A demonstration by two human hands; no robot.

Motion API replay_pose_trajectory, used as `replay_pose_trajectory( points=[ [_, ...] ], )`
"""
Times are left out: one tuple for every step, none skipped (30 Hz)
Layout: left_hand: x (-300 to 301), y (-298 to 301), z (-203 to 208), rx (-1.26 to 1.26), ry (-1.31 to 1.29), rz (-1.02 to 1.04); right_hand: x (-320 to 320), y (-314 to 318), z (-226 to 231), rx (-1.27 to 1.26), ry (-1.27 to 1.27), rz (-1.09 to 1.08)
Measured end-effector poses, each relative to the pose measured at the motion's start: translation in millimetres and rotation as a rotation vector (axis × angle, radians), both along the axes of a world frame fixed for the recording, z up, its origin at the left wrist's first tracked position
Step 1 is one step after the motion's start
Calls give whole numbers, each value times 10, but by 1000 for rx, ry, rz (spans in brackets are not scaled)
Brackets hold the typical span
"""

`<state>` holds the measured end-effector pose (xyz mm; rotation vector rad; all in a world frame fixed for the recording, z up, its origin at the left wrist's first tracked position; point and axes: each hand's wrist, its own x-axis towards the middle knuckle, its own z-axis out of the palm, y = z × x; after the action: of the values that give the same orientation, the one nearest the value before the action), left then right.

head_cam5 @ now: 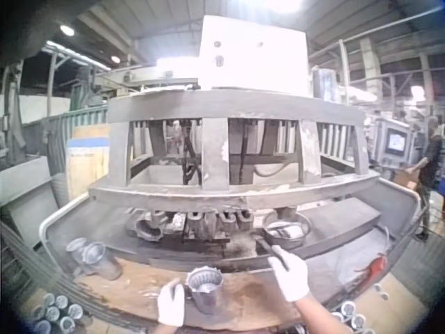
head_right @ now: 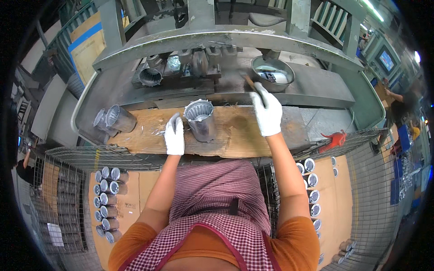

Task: Assembling and inspecting metal components in a factory setting.

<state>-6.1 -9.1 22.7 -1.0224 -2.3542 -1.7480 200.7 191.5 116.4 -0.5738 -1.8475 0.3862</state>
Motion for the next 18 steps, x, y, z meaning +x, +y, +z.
replay_pose_trajectory(
  points=[
    [-3,-4,-3,-4,-1,-3,-97,-82,137,-14,-26,52],
    [-10,-16,-7,-4,-2,0,-207,-133,251,0,-95,72],
    [-9,-21,-6,-3,3,-5,-329,-143,354,31,-164,90],
    [-10,-23,-8,-4,7,-12,-462,-132,446,60,-232,107],
    [-14,-15,-1,-5,8,-13,-605,-120,547,133,-247,137],
    [-15,-18,5,-5,14,-9,-763,-85,630,205,-263,171],
    [-7,-10,11,-5,21,-15,-926,50,636,241,-229,221],
    [-17,-15,-10,-7,19,-13,-1036,96,712,240,-230,224],
    [-31,-8,-32,13,55,-1,-1113,120,813,131,-371,154],
    [-41,0,-46,34,91,10,-1161,151,872,21,-510,83],
    [-39,6,-55,34,91,8,-1156,219,871,5,-474,53],
    [-32,5,-44,47,62,17,-1130,314,854,-8,-438,26],
    [-27,0,-41,61,33,26,-1063,387,867,2,-378,11],
    [-33,-8,-46,63,33,26,-934,466,931,-38,-489,-67],
    [-30,3,-44,49,37,21,-812,570,900,8,-385,-81],
    [-17,20,-47,37,38,11,-693,679,856,54,-284,-98],
    [-17,27,-46,20,50,9,-593,778,843,29,-206,-58],
    [-14,14,-47,0,61,8,-506,853,842,1,-128,-17]
  ],
)
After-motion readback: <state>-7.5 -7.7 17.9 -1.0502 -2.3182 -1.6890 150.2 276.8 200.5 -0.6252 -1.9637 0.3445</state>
